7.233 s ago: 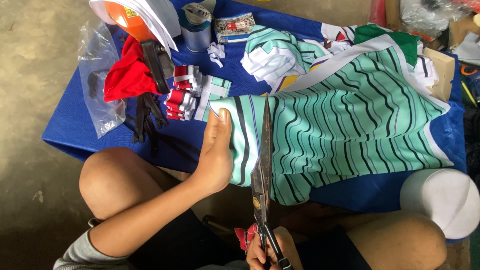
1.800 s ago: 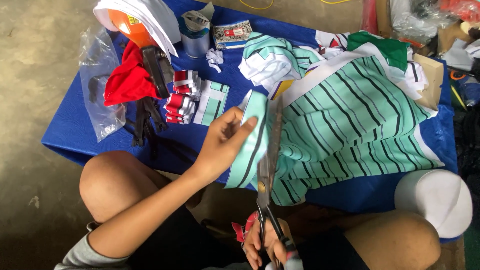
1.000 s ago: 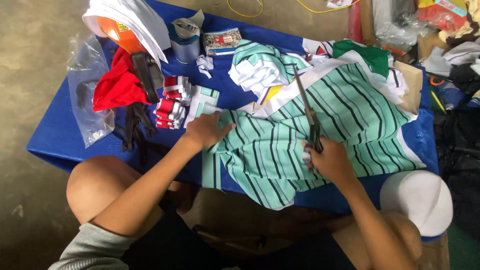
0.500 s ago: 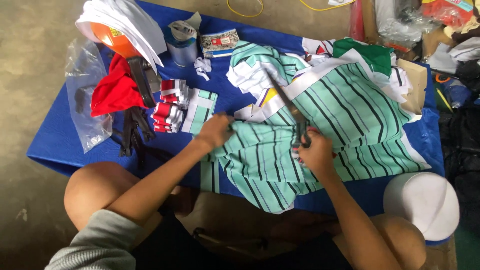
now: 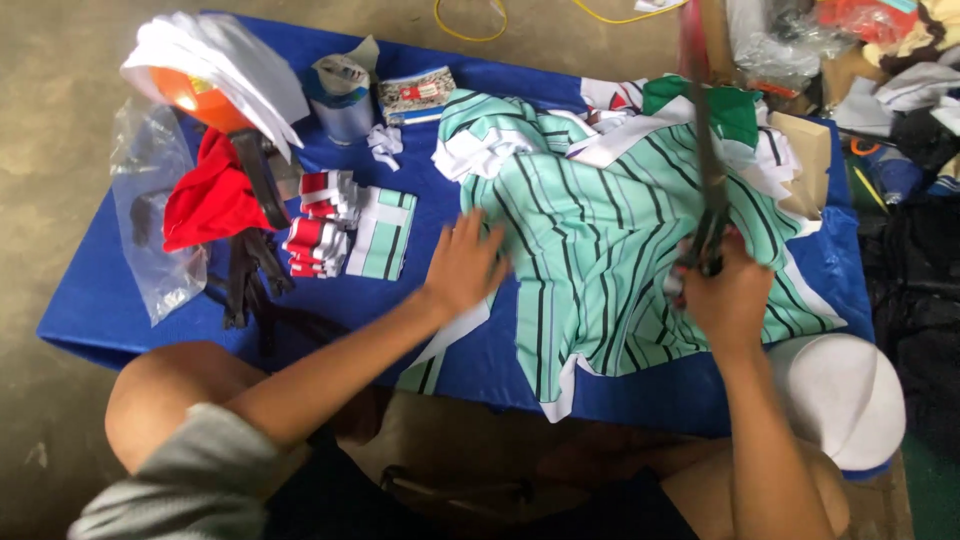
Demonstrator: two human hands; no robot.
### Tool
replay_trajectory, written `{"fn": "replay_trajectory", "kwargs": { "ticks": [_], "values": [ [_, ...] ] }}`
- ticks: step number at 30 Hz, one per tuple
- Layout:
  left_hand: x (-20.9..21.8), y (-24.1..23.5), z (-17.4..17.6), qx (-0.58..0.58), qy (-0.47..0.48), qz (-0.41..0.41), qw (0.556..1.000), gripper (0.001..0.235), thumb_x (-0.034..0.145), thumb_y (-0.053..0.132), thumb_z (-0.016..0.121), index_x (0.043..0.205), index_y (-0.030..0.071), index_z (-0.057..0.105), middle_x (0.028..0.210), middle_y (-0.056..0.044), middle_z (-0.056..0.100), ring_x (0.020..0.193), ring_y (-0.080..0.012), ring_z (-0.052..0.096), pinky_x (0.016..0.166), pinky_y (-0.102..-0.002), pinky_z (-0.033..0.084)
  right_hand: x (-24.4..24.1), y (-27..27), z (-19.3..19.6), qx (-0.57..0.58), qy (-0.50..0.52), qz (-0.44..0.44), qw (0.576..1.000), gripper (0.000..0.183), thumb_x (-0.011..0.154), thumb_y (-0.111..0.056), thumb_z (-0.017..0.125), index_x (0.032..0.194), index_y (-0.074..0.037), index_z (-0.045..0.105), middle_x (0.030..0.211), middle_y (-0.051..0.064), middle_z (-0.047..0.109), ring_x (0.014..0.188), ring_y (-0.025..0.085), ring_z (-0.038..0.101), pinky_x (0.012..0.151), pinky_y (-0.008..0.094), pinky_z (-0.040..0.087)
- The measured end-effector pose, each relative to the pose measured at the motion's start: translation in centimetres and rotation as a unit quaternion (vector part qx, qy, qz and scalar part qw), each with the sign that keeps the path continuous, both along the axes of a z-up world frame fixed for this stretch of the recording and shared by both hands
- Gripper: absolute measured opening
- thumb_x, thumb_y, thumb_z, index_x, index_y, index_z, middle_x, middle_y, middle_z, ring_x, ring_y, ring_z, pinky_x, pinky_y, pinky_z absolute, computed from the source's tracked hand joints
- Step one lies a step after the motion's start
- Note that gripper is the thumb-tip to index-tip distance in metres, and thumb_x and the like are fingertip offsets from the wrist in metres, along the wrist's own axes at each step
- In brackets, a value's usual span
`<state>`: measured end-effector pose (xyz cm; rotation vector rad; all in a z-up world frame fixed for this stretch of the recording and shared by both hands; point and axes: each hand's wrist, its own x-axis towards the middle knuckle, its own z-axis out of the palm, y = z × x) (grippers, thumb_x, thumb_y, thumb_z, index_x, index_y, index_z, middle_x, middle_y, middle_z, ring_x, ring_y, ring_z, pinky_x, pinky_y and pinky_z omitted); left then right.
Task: Using large tailor scissors to cut a strip of striped fabric on a work table.
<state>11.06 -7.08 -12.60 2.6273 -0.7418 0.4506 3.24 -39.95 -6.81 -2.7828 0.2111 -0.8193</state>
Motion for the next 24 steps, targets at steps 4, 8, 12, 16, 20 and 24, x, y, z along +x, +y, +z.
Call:
{"fn": "replay_trajectory", "kwargs": {
  "ticks": [4, 8, 12, 16, 20, 24],
  "values": [
    [-6.1, 3.9, -1.8, 0.203, 0.167, -0.089, 0.961, 0.065, 0.093, 0.059, 0.064, 0.136, 0.012, 0.053, 0.139, -0.023, 0.043, 0.127, -0.0403, 0.052, 0.098, -0.047, 0.047, -5.2, 7.5, 4.0, 0.199, 0.219, -0.004, 0.955, 0.024, 0.086, -0.020, 0.074, 0.096, 0.002, 0.073, 0.085, 0.026, 0.074, 0.088, 0.050, 0.072, 0.078, 0.059, 0.055],
    [-5.4, 6.7, -2.8, 0.155, 0.239, -0.108, 0.952, 0.026, 0.099, 0.023, 0.058, 0.121, 0.011, 0.064, 0.113, -0.019, 0.065, 0.091, -0.0414, 0.074, 0.076, -0.049, 0.061, -8.4, 11.8, 1.1, 0.205, 0.299, 0.029, 0.932, 0.019, 0.075, -0.019, 0.076, 0.087, -0.005, 0.074, 0.077, 0.021, 0.074, 0.086, 0.041, 0.074, 0.076, 0.048, 0.057],
    [-1.5, 8.5, 1.9, 0.131, 0.497, -0.023, 0.858, 0.011, 0.098, 0.017, 0.058, 0.098, 0.014, 0.069, 0.091, -0.006, 0.071, 0.080, -0.0229, 0.067, 0.065, -0.033, 0.052, -9.3, 11.0, -5.1, 0.280, 0.361, 0.109, 0.883, 0.030, 0.079, -0.003, 0.069, 0.108, -0.008, 0.075, 0.093, 0.006, 0.081, 0.089, 0.021, 0.081, 0.074, 0.031, 0.065],
    [1.2, 10.3, 6.1, 0.148, 0.656, -0.057, 0.738, 0.022, 0.098, 0.018, 0.061, 0.114, 0.008, 0.071, 0.113, -0.010, 0.076, 0.086, -0.0210, 0.080, 0.065, -0.026, 0.056, -9.3, 7.9, -9.1, 0.184, 0.383, 0.105, 0.899, 0.030, 0.076, -0.009, 0.067, 0.104, -0.014, 0.074, 0.081, 0.005, 0.080, 0.071, 0.022, 0.076, 0.065, 0.036, 0.055],
    [2.1, 9.0, 6.7, 0.101, 0.639, 0.016, 0.762, 0.049, 0.107, 0.045, 0.043, 0.140, 0.009, 0.051, 0.104, -0.011, 0.080, 0.070, -0.0223, 0.074, 0.072, -0.036, 0.057, -8.9, 7.9, -0.2, 0.211, 0.447, 0.037, 0.868, 0.021, 0.089, -0.017, 0.064, 0.108, -0.016, 0.073, 0.087, 0.002, 0.083, 0.081, 0.015, 0.085, 0.071, 0.028, 0.066],
    [4.3, 6.3, 2.4, 0.028, 0.396, 0.062, 0.916, 0.048, 0.104, 0.045, 0.050, 0.138, 0.010, 0.049, 0.131, -0.019, 0.055, 0.119, -0.0416, 0.058, 0.089, -0.055, 0.052, -9.8, 4.1, 0.4, 0.161, 0.435, -0.084, 0.882, 0.020, 0.086, -0.017, 0.073, 0.100, -0.004, 0.069, 0.091, 0.016, 0.077, 0.086, 0.034, 0.074, 0.080, 0.042, 0.057]
  ]
}}
